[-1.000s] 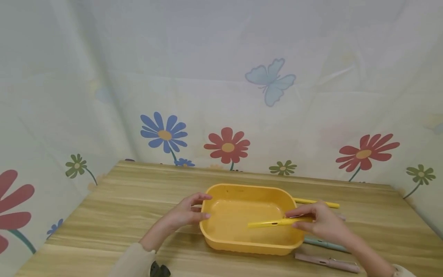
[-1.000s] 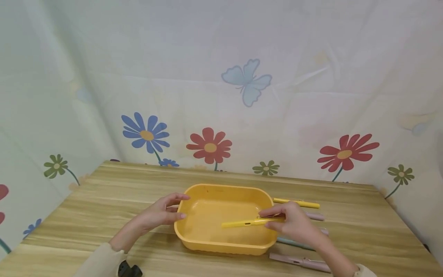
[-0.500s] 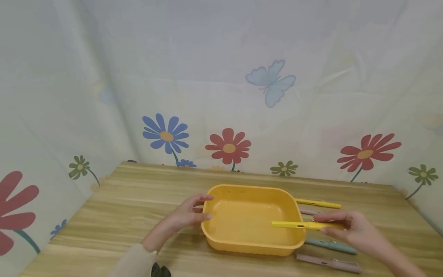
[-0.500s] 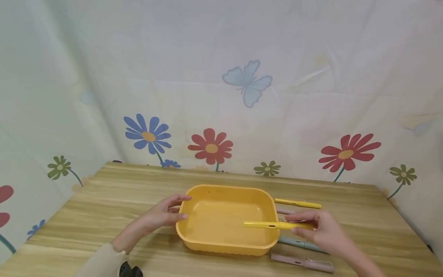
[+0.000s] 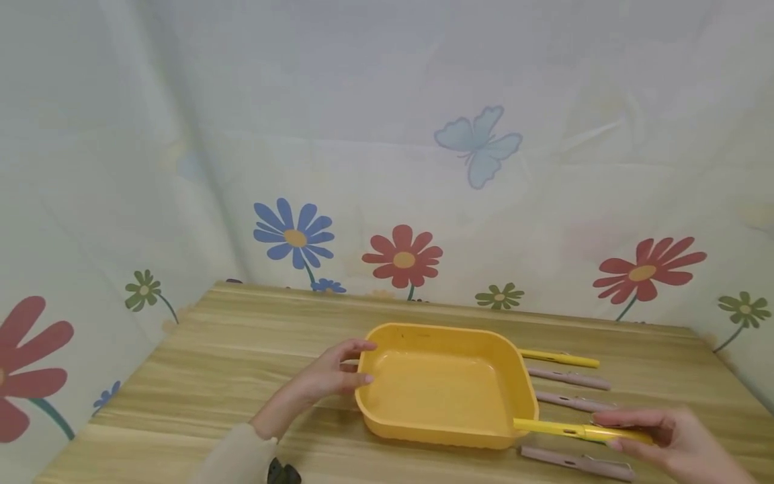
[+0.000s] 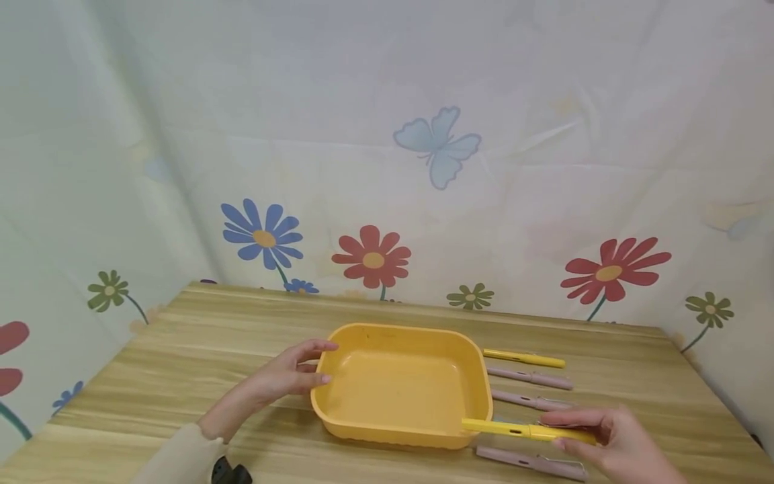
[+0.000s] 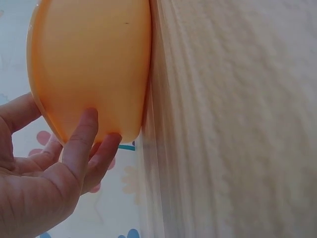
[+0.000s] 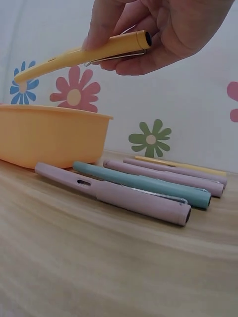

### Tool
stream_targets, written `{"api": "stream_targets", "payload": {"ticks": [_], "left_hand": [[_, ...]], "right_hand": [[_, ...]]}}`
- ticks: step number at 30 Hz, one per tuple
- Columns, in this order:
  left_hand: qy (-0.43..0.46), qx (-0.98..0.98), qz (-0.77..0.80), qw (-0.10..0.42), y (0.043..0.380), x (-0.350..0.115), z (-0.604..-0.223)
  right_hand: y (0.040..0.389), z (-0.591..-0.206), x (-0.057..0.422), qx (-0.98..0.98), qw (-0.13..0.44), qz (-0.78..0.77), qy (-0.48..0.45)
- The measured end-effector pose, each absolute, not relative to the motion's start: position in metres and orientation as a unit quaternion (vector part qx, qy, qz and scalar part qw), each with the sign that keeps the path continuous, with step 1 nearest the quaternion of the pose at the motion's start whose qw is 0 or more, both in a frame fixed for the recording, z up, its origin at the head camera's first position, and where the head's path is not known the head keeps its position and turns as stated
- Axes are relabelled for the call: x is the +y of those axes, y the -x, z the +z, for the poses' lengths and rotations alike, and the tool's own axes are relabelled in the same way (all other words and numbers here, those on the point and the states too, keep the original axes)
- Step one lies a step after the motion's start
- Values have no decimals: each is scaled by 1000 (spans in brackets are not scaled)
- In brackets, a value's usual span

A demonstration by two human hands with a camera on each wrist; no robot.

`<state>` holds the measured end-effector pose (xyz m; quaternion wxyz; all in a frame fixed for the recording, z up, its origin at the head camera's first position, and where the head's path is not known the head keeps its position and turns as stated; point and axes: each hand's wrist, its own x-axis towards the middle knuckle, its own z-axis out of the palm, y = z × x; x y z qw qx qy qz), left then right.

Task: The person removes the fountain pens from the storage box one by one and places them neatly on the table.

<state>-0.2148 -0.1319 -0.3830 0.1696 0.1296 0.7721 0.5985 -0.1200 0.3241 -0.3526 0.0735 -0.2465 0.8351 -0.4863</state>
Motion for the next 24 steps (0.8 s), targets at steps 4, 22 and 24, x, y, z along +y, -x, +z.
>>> {"api": "stream_targets", "payload": {"ticks": [4, 22, 24], "left_hand": [[-131, 773, 598, 168, 214, -130, -384], [-134, 769, 599, 177, 212, -129, -378], [-132, 769, 600, 177, 212, -130, -378]], "right_hand": [[111, -355, 336, 846, 98, -475, 223], [107, -386, 365, 698, 304, -621, 187], [108, -387, 364, 695, 314, -622, 179]]}}
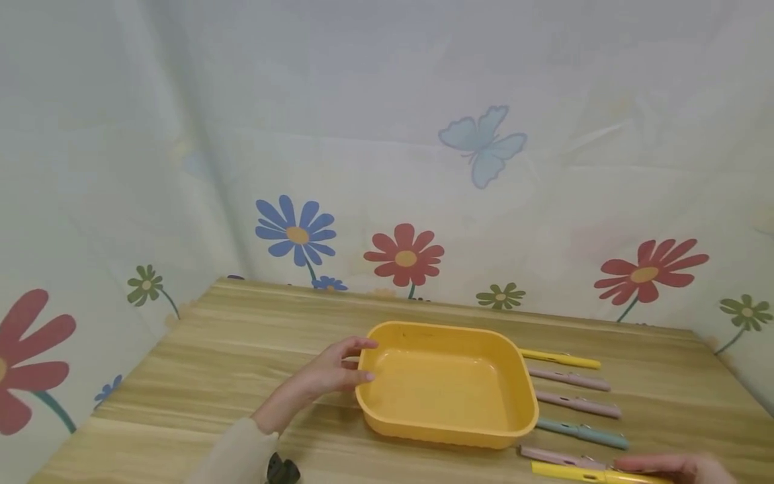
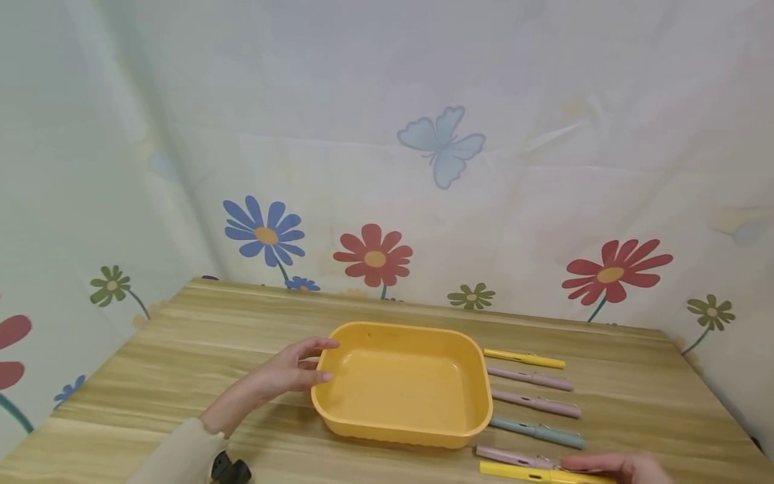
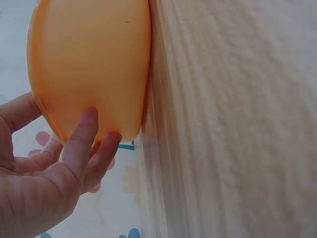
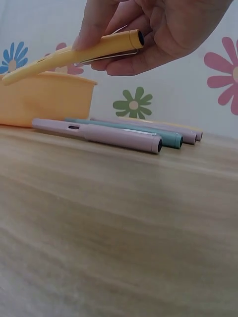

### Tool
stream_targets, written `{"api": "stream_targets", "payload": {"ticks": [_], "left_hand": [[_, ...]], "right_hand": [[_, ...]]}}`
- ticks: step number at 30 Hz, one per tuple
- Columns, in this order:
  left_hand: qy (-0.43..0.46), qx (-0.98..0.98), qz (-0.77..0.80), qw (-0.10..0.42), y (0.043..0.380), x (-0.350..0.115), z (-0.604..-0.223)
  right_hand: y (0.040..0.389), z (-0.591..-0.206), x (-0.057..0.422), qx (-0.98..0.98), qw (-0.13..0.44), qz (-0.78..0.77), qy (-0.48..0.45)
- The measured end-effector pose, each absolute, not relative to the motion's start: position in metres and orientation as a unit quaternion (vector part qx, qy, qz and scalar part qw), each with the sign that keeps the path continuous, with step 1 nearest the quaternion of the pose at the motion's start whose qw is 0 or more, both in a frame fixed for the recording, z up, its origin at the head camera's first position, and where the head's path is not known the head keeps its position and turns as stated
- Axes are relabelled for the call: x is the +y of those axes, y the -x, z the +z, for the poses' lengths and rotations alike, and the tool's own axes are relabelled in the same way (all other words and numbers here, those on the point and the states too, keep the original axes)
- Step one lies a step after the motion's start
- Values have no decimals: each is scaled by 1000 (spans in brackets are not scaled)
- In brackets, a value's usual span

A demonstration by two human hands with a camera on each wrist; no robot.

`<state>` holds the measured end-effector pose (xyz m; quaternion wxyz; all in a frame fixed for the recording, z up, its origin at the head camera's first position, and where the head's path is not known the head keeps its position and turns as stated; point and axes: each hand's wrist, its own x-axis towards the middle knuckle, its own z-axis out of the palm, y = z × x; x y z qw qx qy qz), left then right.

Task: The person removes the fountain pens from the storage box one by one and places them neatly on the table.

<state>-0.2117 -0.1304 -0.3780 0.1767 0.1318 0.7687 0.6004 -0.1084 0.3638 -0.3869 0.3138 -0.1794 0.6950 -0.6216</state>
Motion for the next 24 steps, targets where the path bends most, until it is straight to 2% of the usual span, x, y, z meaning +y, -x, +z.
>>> {"api": "stream_targets", "payload": {"ticks": [6, 16, 20, 24], "left_hand": [[-137, 770, 598, 174, 212, -133, -378], [-130, 781, 587, 171, 216, -133, -378], [-134, 777, 590, 175, 216, -133, -379], [-137, 773, 593, 178, 215, -132, -379]], "right_hand": [[107, -392, 360, 696, 316, -628, 148], [109, -403, 355, 734, 264, -585, 224], [107, -405, 353, 753, 249, -572, 210], [108, -408, 353, 764, 239, -551, 235]]}}
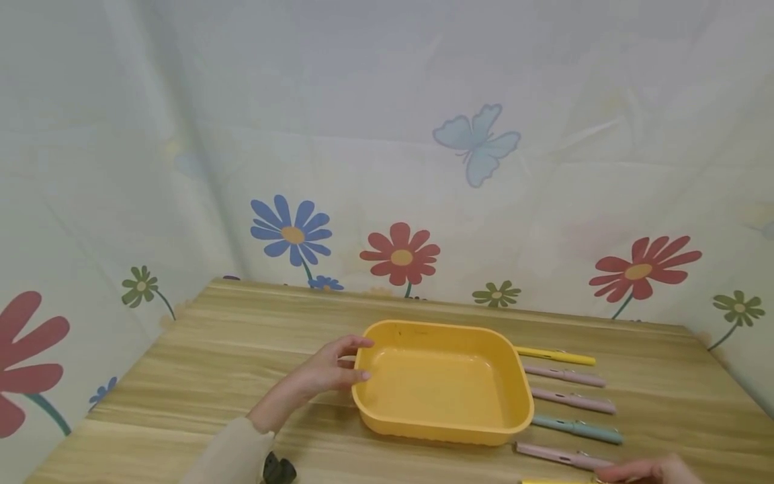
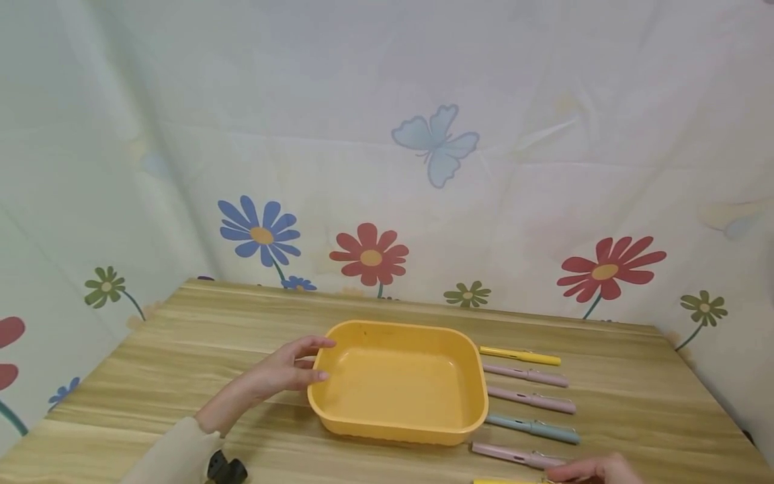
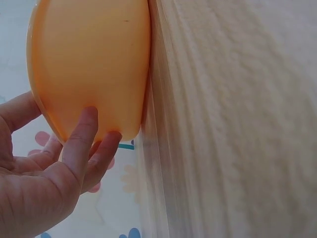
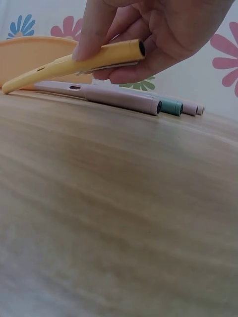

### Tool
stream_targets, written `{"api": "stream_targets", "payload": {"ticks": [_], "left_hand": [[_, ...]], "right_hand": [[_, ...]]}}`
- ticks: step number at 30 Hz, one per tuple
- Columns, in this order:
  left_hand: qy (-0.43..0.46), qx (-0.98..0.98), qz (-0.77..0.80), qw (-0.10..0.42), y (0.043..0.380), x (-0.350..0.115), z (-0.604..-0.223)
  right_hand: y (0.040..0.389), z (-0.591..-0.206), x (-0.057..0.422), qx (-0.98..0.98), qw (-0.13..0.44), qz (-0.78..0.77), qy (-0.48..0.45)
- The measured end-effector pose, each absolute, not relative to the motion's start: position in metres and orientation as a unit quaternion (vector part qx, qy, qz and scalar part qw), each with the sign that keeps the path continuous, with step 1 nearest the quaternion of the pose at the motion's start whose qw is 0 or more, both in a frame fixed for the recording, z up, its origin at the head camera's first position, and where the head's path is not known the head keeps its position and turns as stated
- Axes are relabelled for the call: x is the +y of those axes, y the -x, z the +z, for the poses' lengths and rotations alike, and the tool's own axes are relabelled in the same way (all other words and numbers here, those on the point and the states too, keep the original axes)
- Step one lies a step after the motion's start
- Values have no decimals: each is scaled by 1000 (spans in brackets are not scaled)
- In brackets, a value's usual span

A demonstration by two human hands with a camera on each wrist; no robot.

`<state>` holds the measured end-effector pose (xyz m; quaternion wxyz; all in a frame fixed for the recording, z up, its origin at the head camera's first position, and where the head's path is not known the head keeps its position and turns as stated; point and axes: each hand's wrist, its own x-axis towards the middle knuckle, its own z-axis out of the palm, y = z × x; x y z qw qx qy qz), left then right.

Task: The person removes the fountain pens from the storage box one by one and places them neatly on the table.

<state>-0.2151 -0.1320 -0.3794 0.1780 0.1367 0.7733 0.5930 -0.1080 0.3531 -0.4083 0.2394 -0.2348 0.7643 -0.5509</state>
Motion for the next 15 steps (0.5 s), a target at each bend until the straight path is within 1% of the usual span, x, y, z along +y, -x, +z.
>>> {"api": "stream_targets", "payload": {"ticks": [4, 10, 15], "left_hand": [[-140, 771, 594, 182, 215, -132, -379], [-140, 770, 594, 185, 215, -132, -378], [-144, 772, 591, 183, 215, -132, -378]], "right_hand": [[111, -411, 353, 791, 208, -501, 283], [110, -414, 349, 800, 214, -486, 280], [111, -415, 346, 809, 196, -468, 297]]}}
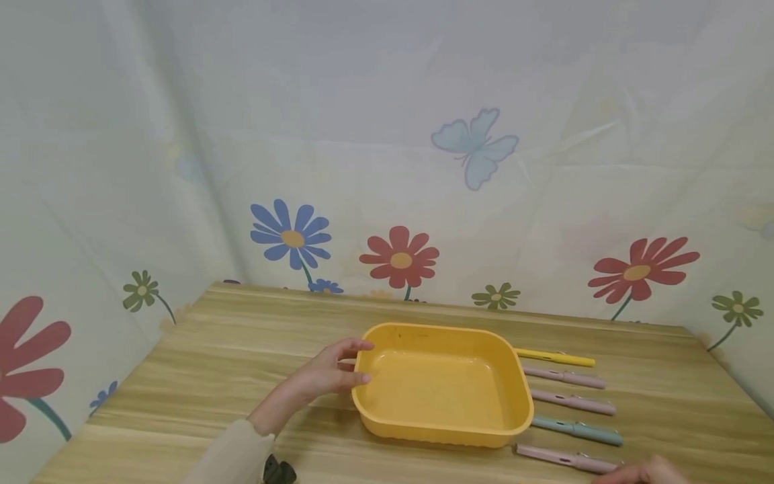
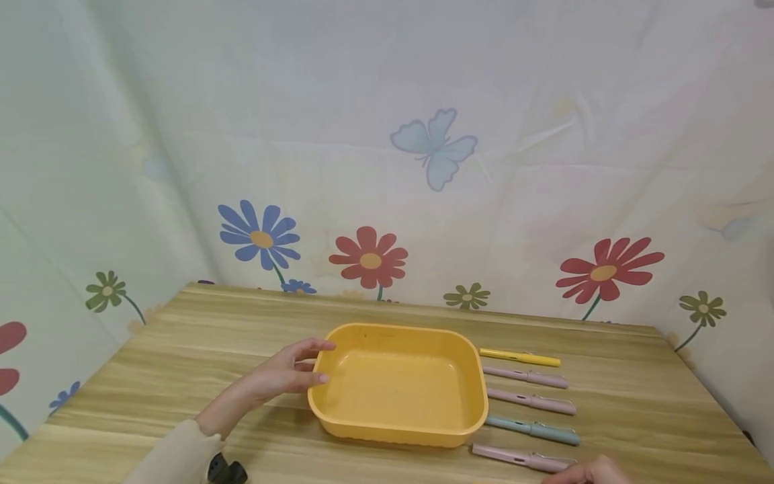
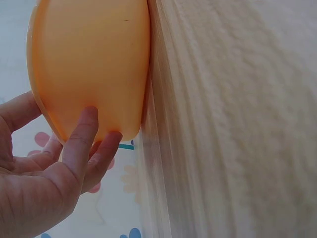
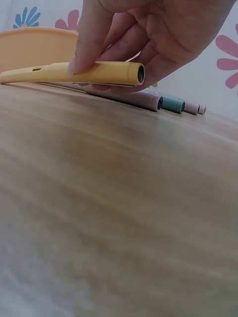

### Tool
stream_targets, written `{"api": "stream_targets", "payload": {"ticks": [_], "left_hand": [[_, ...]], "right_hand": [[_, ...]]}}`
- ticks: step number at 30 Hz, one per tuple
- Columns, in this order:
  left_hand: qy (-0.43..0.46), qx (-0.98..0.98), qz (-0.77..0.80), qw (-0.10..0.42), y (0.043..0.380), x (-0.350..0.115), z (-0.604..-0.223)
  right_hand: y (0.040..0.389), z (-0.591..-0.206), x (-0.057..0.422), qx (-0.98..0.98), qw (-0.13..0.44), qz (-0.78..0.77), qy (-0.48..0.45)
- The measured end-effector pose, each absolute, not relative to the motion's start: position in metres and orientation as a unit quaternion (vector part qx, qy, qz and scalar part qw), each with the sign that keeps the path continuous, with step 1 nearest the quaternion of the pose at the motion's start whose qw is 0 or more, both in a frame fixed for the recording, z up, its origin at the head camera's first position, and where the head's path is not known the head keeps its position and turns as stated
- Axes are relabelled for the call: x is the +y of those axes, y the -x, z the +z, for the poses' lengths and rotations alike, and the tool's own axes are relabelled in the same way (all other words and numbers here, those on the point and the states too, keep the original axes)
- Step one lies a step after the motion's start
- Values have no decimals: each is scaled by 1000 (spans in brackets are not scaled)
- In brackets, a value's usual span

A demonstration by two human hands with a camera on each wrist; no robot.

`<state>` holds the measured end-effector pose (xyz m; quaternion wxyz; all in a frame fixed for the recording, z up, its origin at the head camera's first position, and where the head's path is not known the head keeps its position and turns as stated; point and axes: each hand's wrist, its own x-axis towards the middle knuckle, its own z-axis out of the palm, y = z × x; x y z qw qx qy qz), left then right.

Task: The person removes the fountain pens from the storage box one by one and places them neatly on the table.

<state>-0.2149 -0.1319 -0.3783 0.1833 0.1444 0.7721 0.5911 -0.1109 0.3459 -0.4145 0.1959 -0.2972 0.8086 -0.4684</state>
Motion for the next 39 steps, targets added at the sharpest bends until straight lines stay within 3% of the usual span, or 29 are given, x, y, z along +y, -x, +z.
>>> {"api": "stream_targets", "payload": {"ticks": [7, 14, 39], "left_hand": [[-148, 773, 589, 182, 214, -132, -377], [-137, 777, 587, 181, 213, -130, -377], [-149, 802, 554, 170, 211, -132, -375]], "right_hand": [[111, -415, 344, 809, 210, -467, 288], [112, -420, 343, 809, 166, -449, 342], [119, -419, 342, 820, 138, -416, 367]]}}
